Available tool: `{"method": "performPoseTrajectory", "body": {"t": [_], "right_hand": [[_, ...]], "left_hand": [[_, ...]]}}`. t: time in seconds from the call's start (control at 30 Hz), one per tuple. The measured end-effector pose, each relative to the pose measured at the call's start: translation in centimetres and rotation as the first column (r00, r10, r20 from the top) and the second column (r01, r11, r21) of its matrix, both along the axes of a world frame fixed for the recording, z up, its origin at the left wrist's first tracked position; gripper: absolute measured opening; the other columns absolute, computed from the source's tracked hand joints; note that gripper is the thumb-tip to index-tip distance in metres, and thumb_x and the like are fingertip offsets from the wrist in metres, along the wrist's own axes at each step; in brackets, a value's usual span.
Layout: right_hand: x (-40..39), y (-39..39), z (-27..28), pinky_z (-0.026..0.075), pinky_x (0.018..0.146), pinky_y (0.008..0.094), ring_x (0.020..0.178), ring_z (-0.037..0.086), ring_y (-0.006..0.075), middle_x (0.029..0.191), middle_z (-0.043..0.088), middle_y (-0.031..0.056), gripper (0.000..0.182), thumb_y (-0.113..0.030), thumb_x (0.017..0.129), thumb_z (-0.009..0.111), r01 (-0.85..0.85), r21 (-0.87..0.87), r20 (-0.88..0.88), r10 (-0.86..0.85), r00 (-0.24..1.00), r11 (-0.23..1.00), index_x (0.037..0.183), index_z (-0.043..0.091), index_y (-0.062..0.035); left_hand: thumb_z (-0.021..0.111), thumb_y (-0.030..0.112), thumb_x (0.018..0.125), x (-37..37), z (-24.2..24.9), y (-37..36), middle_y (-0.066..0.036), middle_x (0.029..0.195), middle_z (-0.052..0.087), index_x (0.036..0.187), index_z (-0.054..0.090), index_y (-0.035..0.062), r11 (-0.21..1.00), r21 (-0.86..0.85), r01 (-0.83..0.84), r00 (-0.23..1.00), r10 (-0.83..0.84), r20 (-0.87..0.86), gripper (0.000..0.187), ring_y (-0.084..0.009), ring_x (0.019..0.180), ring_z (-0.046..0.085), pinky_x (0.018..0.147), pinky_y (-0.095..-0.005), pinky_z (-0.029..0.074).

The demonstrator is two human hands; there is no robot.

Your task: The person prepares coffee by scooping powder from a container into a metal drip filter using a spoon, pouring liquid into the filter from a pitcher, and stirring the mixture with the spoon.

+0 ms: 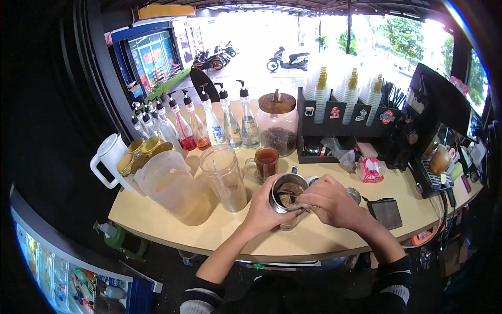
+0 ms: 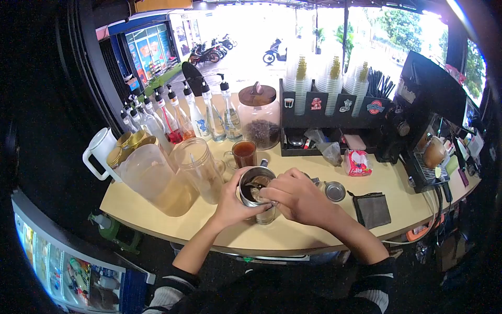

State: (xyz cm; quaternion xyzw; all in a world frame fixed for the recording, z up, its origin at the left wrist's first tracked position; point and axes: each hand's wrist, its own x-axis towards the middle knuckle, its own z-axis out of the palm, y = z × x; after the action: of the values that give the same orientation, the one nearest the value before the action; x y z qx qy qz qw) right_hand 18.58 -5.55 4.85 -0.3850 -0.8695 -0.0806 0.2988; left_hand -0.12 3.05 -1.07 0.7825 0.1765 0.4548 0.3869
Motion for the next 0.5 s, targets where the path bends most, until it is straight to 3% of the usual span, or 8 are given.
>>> {"method": "performPoseTrajectory", "body": {"t": [0.17,0.23,0.3,0.37,0.5], "right_hand": [[0.8,-0.1,-0.1,0.044,0.078,0.0391,0.087,0.059,0.0256,0.090,0.059,0.0073,0.042,0.000,0.067,0.062,0.045,0.050,-0.044,-0.043,0.998,0.998,0.108,0.057,-0.0075],[0.5,-0.4,-1.0,0.045,0.079,0.0400,0.087,0.059,0.0278,0.089,0.060,0.0084,0.044,0.002,0.066,0.063,-0.034,-0.064,-0.088,0.029,0.996,0.997,0.109,0.057,-0.0070],[0.5,-0.6,-0.8,0.046,0.078,0.0403,0.086,0.059,0.0293,0.087,0.060,0.0099,0.044,0.004,0.066,0.063,-0.047,-0.008,-0.092,0.046,0.995,0.999,0.108,0.059,-0.0063],[1.3,-0.3,-1.0,0.047,0.075,0.0392,0.083,0.059,0.0300,0.084,0.061,0.0107,0.042,0.006,0.066,0.063,0.053,0.027,-0.138,-0.049,0.989,0.998,0.106,0.061,-0.0066],[0.8,-0.5,-1.5,0.047,0.073,0.0389,0.079,0.059,0.0298,0.082,0.061,0.0110,0.039,0.007,0.069,0.063,-0.020,-0.050,-0.192,0.010,0.981,0.999,0.105,0.063,-0.0071]], "left_hand": [[0.084,0.014,0.059,0.1,0.1,0.6,-0.012,0.116,0.059,0.127,0.046,0.0042,0.998,-0.045,0.038,0.999,-0.039,-0.021,0.079,-0.0215,0.109,0.059,0.096,-0.0352,0.046],[0.084,0.014,0.058,0.0,0.1,1.2,-0.011,0.119,0.059,0.128,0.046,0.0048,0.996,-0.058,0.065,0.998,-0.066,-0.022,0.080,-0.0196,0.112,0.057,0.098,-0.0347,0.045],[0.081,0.013,0.055,0.0,0.3,1.5,-0.012,0.116,0.055,0.127,0.046,0.0061,0.993,0.091,0.071,0.996,-0.067,-0.053,0.081,-0.0270,0.112,0.055,0.098,-0.0366,0.044],[0.080,0.012,0.054,-0.3,0.5,1.6,-0.011,0.118,0.055,0.128,0.046,0.0072,0.994,0.081,0.079,0.994,-0.073,-0.077,0.081,-0.0280,0.114,0.055,0.101,-0.0388,0.041],[0.078,0.011,0.055,-0.6,0.7,2.1,-0.010,0.124,0.054,0.130,0.045,0.0106,0.988,0.090,0.124,0.983,-0.109,-0.150,0.082,-0.0303,0.119,0.053,0.109,-0.0456,0.031]]}}
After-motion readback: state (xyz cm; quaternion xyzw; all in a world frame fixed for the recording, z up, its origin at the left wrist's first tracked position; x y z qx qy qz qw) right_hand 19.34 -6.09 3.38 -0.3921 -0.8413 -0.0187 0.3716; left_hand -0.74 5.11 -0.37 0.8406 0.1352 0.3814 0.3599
